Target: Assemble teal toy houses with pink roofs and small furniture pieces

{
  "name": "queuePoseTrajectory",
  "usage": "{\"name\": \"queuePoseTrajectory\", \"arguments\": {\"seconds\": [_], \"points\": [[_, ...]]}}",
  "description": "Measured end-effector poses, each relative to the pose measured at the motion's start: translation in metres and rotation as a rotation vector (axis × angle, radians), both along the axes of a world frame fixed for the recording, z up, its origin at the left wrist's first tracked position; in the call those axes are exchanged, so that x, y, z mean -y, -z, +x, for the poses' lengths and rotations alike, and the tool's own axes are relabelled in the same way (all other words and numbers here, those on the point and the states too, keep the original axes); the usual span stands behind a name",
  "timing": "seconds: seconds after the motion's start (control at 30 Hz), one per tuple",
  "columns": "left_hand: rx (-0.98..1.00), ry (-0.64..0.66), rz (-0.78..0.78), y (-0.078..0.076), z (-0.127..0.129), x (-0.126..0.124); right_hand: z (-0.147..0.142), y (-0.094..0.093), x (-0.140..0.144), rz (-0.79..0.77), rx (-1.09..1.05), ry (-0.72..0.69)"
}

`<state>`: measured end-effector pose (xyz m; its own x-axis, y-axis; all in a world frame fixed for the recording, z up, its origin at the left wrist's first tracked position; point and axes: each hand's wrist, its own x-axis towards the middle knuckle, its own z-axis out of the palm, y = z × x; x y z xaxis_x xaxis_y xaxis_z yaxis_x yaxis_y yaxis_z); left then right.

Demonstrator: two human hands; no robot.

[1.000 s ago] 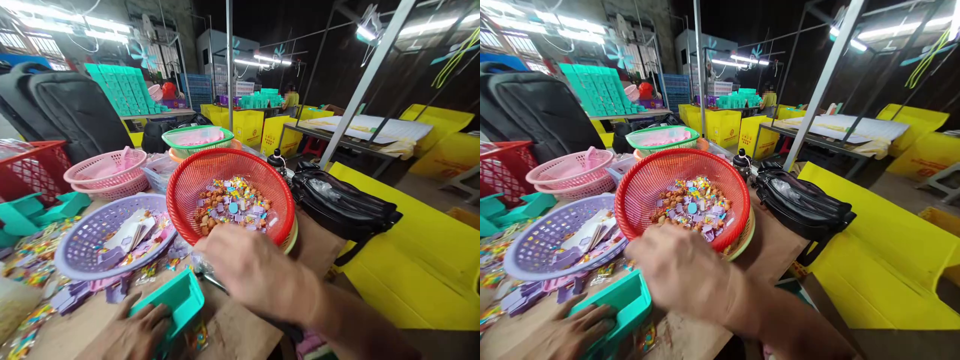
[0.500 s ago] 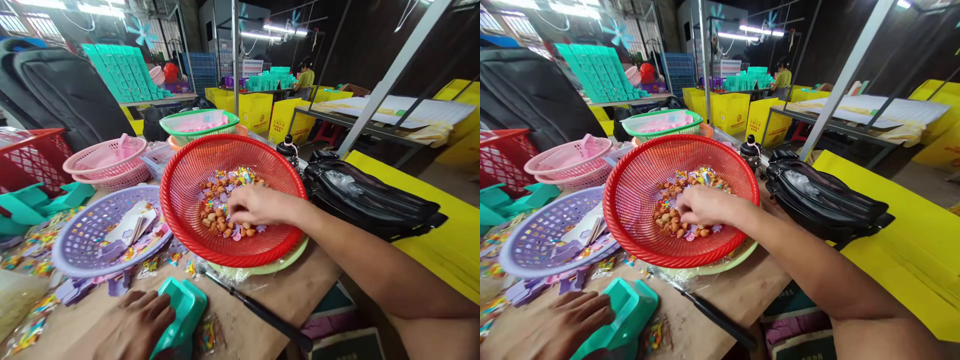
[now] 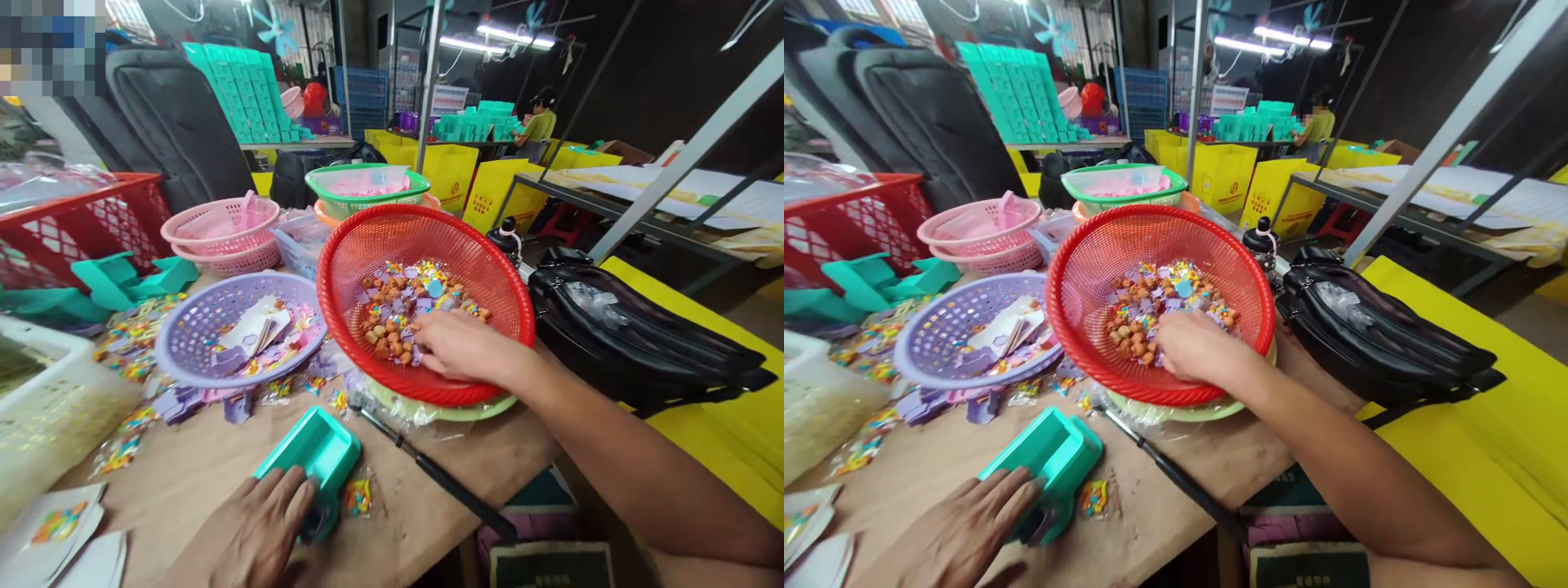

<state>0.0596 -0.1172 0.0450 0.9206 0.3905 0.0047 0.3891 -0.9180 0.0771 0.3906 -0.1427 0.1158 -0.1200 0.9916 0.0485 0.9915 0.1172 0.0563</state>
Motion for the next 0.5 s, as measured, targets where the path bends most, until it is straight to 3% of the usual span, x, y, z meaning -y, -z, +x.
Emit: {"name": "queuePoseTrajectory", "arguments": {"seconds": [0.07,0.17,0.23,0.3,0.4,0.5], "points": [[-0.017,-0.085,-0.125,-0.008,-0.003,0.0,-0.01,-0.012,0.014,0.161,-0.206,-0.007],[0.079,-0.168,-0.404,-0.024,-0.01,-0.009,-0.047,-0.019,0.037,0.34,-0.659,-0.055],[0.152,-0.207,-0.611,-0.033,-0.016,-0.017,-0.083,-0.009,0.05,0.271,-0.959,-0.083],[0.233,-0.238,-0.768,-0.036,-0.023,-0.02,-0.119,0.013,0.059,0.06,-1.157,-0.106],[0.301,-0.279,-0.855,-0.033,-0.034,-0.015,-0.154,0.05,0.06,-0.06,-1.26,-0.042],[0.303,-0.317,-0.857,-0.027,-0.041,-0.006,-0.164,0.067,0.056,-0.047,-1.248,-0.018]]}}
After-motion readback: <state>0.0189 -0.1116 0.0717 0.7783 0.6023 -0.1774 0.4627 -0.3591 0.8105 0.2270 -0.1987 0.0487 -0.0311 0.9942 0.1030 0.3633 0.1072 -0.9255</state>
